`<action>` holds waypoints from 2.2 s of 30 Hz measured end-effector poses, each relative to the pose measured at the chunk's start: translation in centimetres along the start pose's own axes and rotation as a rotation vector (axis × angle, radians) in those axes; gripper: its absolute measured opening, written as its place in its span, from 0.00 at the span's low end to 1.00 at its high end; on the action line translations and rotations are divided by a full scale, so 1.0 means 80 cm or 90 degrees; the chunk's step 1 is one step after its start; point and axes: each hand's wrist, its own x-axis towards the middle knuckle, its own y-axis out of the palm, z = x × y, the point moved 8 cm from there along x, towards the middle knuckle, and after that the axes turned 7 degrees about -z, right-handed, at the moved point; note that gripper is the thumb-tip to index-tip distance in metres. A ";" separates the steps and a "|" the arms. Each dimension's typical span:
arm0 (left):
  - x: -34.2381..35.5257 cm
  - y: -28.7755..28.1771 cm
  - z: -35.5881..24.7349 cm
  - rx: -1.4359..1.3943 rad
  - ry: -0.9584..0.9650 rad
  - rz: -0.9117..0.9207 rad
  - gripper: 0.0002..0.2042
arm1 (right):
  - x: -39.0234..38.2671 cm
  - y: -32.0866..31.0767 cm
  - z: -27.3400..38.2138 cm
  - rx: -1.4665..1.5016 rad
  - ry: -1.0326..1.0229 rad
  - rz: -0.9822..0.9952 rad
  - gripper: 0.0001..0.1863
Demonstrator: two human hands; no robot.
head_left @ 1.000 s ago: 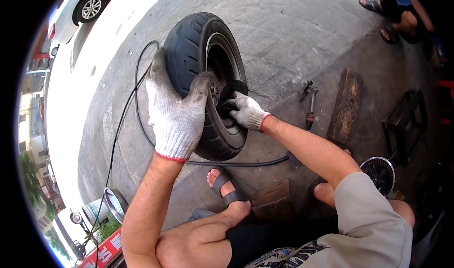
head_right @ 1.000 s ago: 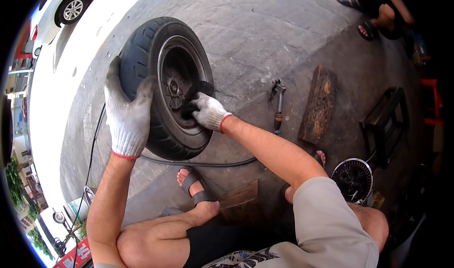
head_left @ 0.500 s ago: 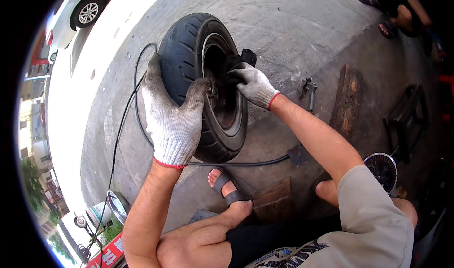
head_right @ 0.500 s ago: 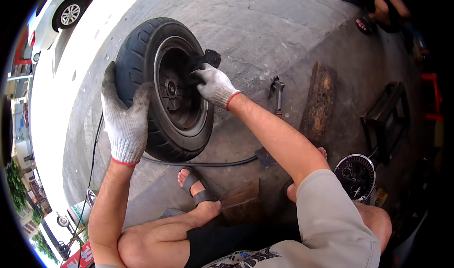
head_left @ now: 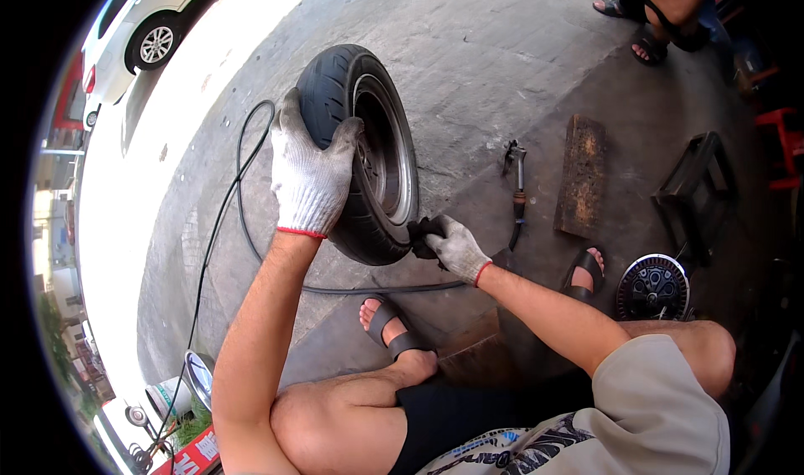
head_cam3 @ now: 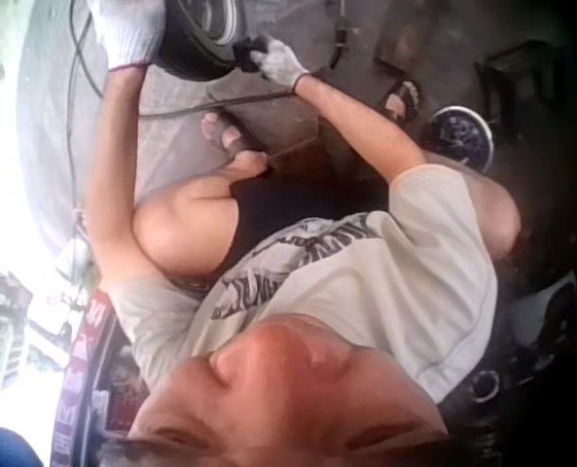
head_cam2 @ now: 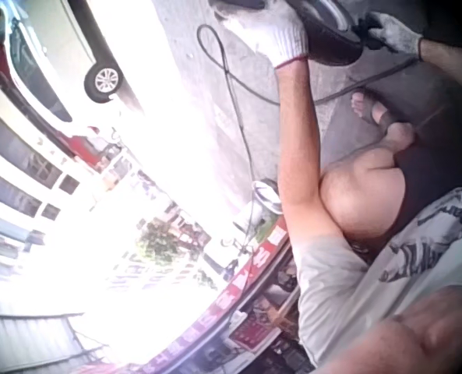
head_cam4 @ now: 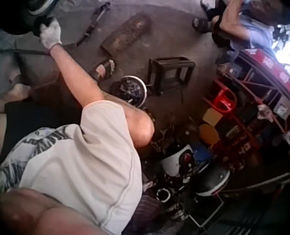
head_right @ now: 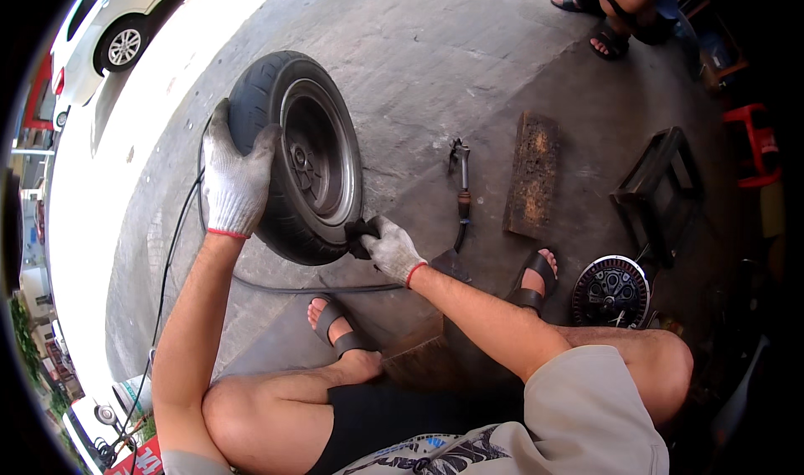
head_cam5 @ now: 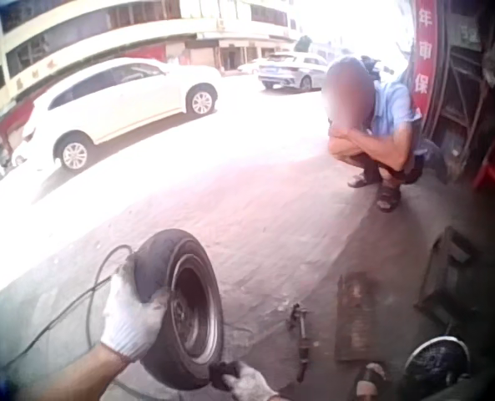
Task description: The person inflates a tire using an air hose nozzle, adjusts a floor fan, and cleans the wheel rim by sanding and wiping it with a cloth. The person then inflates the tire again using the air hose nozzle.
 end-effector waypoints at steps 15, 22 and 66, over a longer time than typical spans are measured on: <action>0.015 0.005 0.001 0.037 -0.073 0.014 0.41 | -0.011 -0.210 -0.006 -0.261 -0.158 -0.547 0.27; 0.041 0.030 -0.017 0.074 -0.108 0.020 0.42 | 0.094 -0.256 -0.042 -0.311 -0.076 -0.569 0.41; 0.102 0.068 0.002 0.090 -0.107 0.023 0.42 | 0.088 -0.094 0.095 -0.311 -0.240 -0.126 0.19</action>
